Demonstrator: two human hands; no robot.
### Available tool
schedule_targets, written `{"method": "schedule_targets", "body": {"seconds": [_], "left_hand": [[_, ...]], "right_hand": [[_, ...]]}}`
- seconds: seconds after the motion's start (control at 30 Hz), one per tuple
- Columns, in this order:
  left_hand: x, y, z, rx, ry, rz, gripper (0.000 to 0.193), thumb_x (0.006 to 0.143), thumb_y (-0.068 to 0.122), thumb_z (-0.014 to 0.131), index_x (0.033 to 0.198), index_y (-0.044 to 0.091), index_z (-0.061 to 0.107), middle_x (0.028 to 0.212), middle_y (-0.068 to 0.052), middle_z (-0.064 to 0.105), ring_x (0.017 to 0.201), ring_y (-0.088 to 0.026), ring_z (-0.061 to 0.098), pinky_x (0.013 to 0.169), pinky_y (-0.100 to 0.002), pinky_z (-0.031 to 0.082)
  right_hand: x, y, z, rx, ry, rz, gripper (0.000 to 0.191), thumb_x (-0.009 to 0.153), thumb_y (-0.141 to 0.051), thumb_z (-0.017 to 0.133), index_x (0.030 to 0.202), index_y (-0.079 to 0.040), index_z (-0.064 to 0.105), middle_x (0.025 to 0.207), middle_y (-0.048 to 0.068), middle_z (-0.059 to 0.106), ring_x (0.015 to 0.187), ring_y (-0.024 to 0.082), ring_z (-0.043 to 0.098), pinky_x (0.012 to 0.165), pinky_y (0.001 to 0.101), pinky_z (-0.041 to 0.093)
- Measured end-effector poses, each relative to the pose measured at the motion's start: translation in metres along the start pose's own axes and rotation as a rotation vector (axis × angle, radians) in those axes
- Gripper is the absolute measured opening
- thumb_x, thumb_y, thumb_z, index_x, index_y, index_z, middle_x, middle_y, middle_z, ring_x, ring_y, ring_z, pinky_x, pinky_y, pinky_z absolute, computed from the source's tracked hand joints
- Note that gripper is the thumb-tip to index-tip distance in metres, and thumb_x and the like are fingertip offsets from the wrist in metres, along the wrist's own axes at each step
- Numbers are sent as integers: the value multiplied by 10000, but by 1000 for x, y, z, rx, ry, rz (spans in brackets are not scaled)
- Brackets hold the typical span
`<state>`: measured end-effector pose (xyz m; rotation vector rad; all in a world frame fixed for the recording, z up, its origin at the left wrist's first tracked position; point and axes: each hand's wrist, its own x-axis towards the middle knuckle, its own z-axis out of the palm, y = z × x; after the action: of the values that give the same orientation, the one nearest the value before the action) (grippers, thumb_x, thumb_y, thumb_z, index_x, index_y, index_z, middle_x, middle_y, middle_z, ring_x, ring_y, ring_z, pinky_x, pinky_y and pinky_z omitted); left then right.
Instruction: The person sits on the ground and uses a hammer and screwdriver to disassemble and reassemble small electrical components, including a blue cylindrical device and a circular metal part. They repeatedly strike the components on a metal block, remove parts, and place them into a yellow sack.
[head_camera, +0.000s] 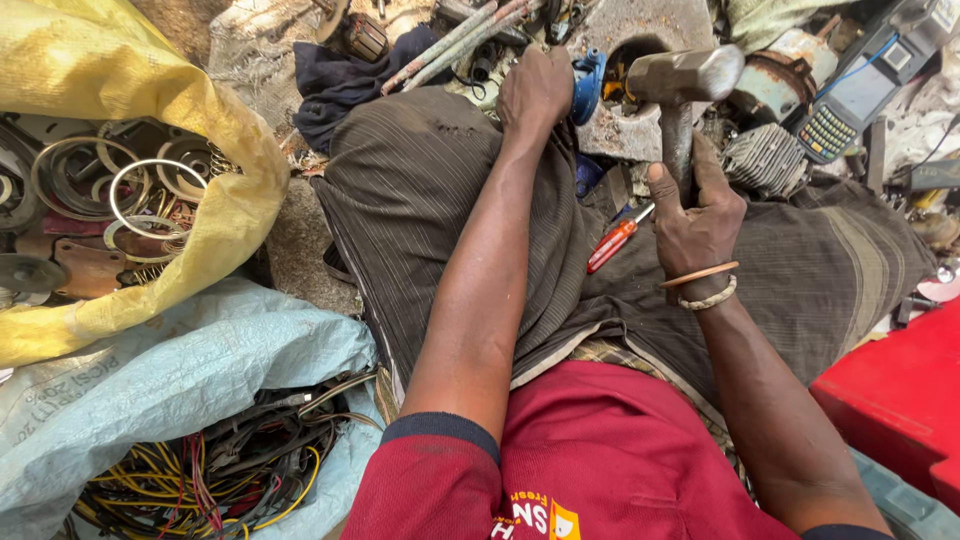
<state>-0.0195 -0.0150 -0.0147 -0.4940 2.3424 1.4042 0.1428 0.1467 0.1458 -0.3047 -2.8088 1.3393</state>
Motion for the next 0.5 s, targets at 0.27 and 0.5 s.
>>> {"method": "schedule_targets", "body": {"seconds": [0.27, 0.5], "left_hand": [[3, 5, -8, -471, -20, 134, 382, 1052, 332, 404, 858, 66, 599, 682, -43, 542, 527, -151, 525, 452, -367, 433], [-38, 38, -42, -726, -507, 80, 389, 1006, 352, 374, 990, 83, 654, 638, -35, 627, 410, -101, 553, 295, -258, 396]], "right_hand": [[-15, 58, -7, 539, -282, 556, 425, 998, -309, 698, 1301, -12, 671, 821, 70, 687, 604, 119, 630, 493, 253, 517], [22, 30, -4, 13, -5, -184, 421, 1101, -366, 674, 1416, -88, 644, 1338, 163, 691, 1221, 263, 707, 1052, 401, 621]]}}
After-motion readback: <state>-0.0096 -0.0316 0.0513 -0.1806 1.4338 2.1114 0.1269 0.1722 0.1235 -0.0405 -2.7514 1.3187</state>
